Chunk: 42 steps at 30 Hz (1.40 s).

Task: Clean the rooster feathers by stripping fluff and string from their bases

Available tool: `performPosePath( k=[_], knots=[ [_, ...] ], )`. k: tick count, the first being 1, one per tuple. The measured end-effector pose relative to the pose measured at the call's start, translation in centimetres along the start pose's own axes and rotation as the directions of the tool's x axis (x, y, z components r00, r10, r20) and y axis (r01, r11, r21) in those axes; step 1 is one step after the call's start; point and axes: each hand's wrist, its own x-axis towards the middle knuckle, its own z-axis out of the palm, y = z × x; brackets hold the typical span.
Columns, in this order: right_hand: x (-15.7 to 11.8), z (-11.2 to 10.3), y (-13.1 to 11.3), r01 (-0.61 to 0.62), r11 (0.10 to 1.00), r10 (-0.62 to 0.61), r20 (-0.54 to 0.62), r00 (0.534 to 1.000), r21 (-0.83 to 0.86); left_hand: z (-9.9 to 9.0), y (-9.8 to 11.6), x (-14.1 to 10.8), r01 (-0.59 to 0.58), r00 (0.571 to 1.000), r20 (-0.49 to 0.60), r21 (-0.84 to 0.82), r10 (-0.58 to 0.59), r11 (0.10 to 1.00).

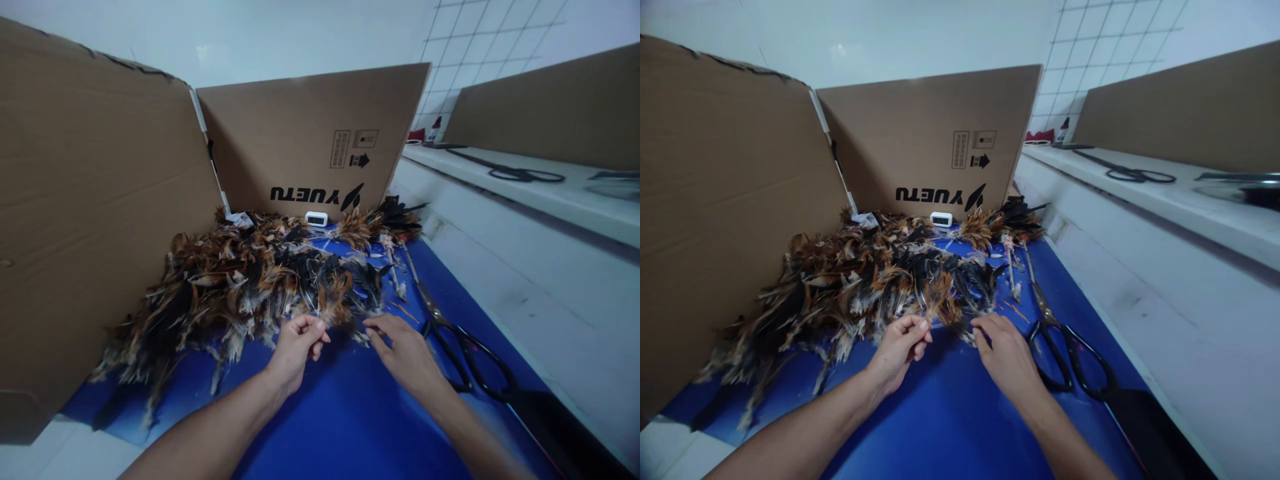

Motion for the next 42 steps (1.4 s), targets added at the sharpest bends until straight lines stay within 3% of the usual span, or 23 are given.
performPosePath(
  k=[10,17,23,30,36,42],
  knots=[
    [0.3,1.7,-0.2,0.080,0.987,-0.068,0.090,0.994,-0.137,0.0,0.0,-0.1,0.005,1.000,0.010,0.012,-0.005,1.000],
    [0.3,0.8,-0.2,-0.102,0.989,0.090,0.104,0.990,0.109,0.0,0.0,0.0,0.020,1.000,0.007,0.005,-0.020,1.000],
    [0.3,0.4,-0.1,-0.279,0.884,0.266,0.088,0.960,0.375,0.0,0.0,0.0,0.021,1.000,0.002,0.003,-0.021,1.000],
    [0.5,0.4,0.0,-0.321,0.748,0.312,0.119,0.943,0.581,-0.1,0.0,0.0,0.024,1.000,0.003,0.003,-0.024,1.000],
    [0.5,0.2,-0.2,-0.403,0.671,0.399,0.155,0.904,0.622,0.0,0.0,0.0,0.029,1.000,0.001,0.002,-0.029,1.000],
    [0.7,-0.8,-1.1,-0.352,0.675,0.434,0.037,0.900,0.649,0.1,0.1,-0.1,0.025,1.000,-0.001,-0.005,-0.025,1.000]
  ],
)
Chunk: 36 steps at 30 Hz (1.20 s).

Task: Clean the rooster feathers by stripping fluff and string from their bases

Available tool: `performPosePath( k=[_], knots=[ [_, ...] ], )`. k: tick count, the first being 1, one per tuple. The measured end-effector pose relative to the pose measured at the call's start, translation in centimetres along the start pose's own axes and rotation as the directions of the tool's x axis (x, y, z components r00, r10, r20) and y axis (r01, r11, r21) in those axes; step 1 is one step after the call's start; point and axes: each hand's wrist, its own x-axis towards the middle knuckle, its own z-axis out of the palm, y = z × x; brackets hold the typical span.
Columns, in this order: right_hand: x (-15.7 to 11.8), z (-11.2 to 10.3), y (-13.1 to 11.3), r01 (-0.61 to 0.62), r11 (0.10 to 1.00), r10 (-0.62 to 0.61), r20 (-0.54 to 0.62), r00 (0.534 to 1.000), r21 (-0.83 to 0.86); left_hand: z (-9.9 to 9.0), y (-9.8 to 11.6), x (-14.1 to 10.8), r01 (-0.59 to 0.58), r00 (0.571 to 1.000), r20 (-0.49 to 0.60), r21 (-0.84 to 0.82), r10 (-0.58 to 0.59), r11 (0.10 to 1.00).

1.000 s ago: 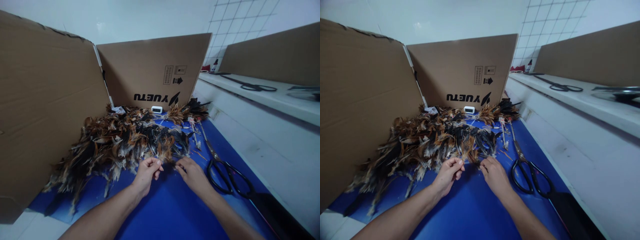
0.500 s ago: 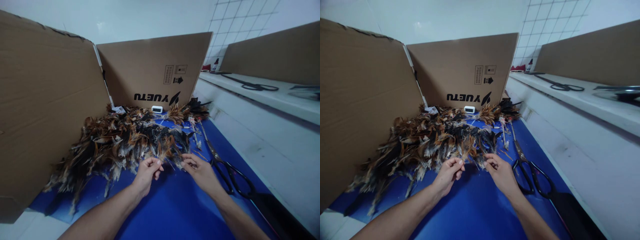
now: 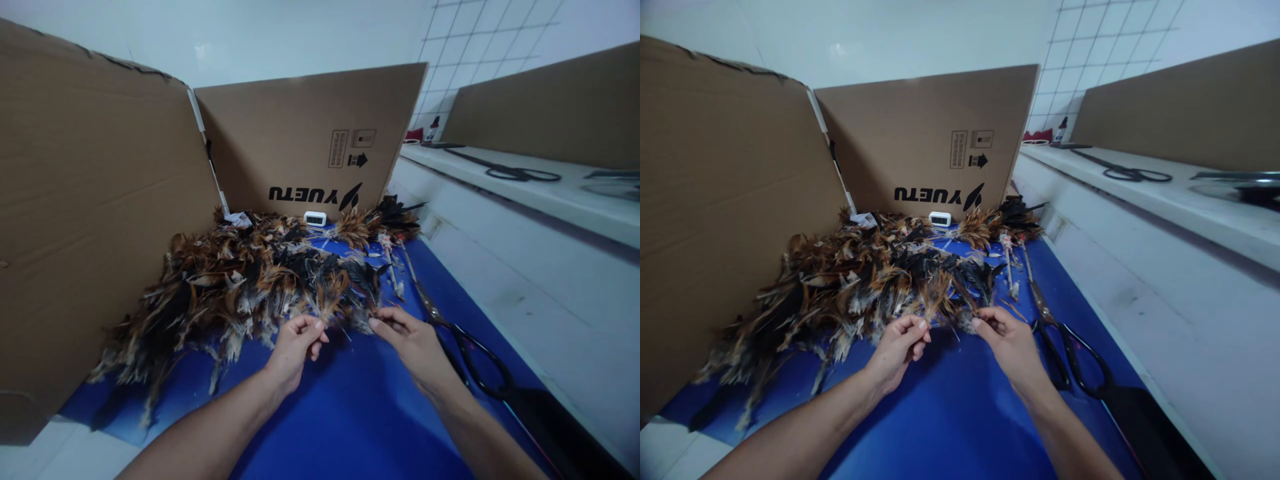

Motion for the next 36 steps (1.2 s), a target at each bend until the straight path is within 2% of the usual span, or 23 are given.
performPosePath(
  k=[4,9,15,20,26,31,36],
  knots=[
    [-0.2,-0.1,-0.4,0.002,0.998,0.000,-0.024,1.000,0.061,0.0,0.0,0.0,0.004,1.000,0.009,0.000,-0.004,1.000],
    [-0.4,0.1,-0.6,0.003,0.991,-0.006,0.025,1.000,0.135,0.0,0.0,0.0,0.008,1.000,0.018,0.009,-0.008,1.000],
    [-0.6,0.1,-0.9,0.025,0.992,-0.027,0.015,1.000,0.124,0.0,0.0,0.0,0.022,0.999,0.048,0.003,-0.022,1.000],
    [-0.9,0.6,-1.1,0.018,0.998,-0.024,0.122,0.992,0.053,0.3,0.1,-0.5,0.043,0.991,0.132,-0.048,-0.037,0.998],
    [-1.3,1.2,-0.8,-0.003,1.000,-0.002,0.246,0.969,0.020,0.6,-0.1,-0.9,0.152,0.955,0.263,-0.044,-0.135,0.987],
    [-1.3,1.1,-0.1,-0.012,0.999,0.002,0.246,0.969,0.037,0.5,-0.6,-0.8,0.183,0.957,0.235,-0.025,-0.172,0.983],
    [-1.1,1.0,-0.2,-0.018,0.999,0.010,0.186,0.982,0.044,0.4,-0.7,-0.6,0.175,0.965,0.207,-0.036,-0.164,0.984]
  ],
)
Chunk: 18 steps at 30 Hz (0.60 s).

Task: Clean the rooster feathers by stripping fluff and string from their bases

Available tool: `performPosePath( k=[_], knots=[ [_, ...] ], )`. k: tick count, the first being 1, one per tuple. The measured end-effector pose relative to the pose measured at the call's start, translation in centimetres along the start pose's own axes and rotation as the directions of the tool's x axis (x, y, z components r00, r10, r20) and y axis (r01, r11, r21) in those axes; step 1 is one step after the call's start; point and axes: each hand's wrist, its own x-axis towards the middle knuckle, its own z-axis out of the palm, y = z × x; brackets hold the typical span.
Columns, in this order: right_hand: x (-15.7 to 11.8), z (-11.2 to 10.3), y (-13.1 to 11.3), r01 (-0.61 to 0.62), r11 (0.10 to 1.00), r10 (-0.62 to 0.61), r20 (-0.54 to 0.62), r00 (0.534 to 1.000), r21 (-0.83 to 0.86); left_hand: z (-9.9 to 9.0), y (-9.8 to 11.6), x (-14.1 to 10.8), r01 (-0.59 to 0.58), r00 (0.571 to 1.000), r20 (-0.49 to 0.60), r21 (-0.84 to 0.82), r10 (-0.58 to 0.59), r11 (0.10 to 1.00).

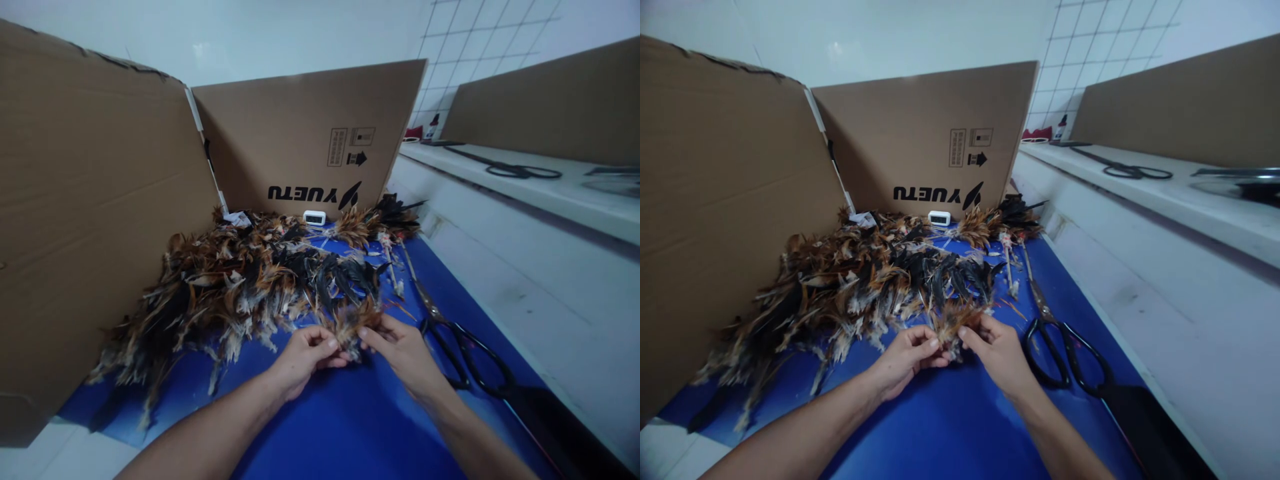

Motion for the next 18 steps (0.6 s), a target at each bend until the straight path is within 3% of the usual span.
performPosePath(
  k=[18],
  knots=[
    [-0.12,-0.21,-0.26,0.065,0.986,-0.044,-0.137,0.990,0.151,-0.11,0.28,-0.06,-0.042,0.999,-0.019,0.051,0.043,0.998]
  ],
)
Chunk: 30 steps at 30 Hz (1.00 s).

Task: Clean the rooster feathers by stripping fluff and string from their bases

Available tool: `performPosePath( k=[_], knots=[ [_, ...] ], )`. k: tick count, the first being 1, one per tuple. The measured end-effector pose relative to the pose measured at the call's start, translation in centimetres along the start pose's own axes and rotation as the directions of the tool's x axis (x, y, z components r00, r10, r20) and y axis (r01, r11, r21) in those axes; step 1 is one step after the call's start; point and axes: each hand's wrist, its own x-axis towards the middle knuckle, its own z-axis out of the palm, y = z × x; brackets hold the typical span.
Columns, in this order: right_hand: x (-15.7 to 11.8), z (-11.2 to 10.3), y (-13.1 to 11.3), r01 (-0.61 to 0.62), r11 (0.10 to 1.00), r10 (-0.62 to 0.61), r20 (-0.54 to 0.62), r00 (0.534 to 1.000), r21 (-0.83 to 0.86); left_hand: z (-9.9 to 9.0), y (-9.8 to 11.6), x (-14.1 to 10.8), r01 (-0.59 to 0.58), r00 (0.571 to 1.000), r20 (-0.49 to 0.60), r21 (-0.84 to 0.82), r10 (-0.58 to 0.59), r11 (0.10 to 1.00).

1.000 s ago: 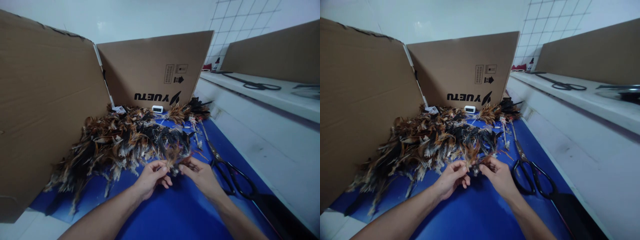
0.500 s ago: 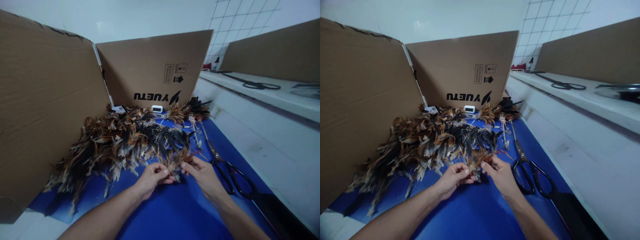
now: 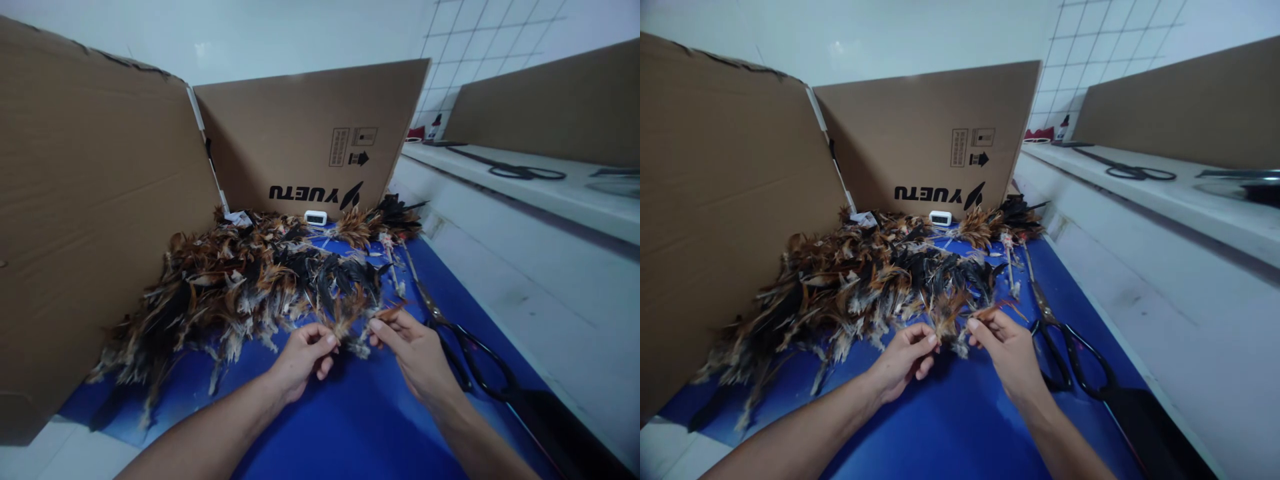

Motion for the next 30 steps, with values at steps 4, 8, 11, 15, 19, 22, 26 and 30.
performPosePath(
  k=[4,8,11,15,19,22,26,30],
  knots=[
    [-0.43,0.01,-0.22,0.001,1.000,0.000,0.047,0.999,-0.009,0.07,0.08,-0.03,0.003,1.000,0.014,-0.007,-0.003,1.000],
    [-0.59,0.12,-0.49,0.005,0.999,0.001,0.108,0.994,-0.053,0.06,0.03,0.03,-0.017,1.000,-0.022,-0.047,0.016,0.999],
    [-0.61,0.30,-0.64,0.014,0.996,-0.003,0.122,0.993,-0.084,0.07,0.00,-0.03,-0.026,0.999,0.022,-0.095,0.028,0.995],
    [-0.69,0.58,-0.86,0.032,0.994,-0.020,0.118,0.993,-0.106,0.29,-0.02,-0.26,0.061,0.991,0.126,-0.133,-0.044,0.989],
    [-0.79,0.77,-1.02,0.036,0.994,-0.023,0.133,0.991,-0.099,0.61,-0.06,-0.41,0.080,0.987,0.154,-0.163,-0.055,0.983],
    [-0.80,0.70,-0.88,0.042,0.993,-0.029,0.124,0.992,-0.109,0.63,-0.18,-0.35,0.074,0.988,0.144,-0.156,-0.052,0.985],
    [-0.56,0.32,-0.56,0.046,0.995,-0.042,0.044,0.998,-0.085,0.46,-0.35,-0.16,0.076,0.992,0.112,-0.119,-0.063,0.990],
    [-0.11,-0.19,-0.91,0.120,0.992,-0.114,-0.152,0.982,0.030,0.45,-0.39,-0.13,0.086,0.994,0.079,-0.090,-0.079,0.992]
  ],
)
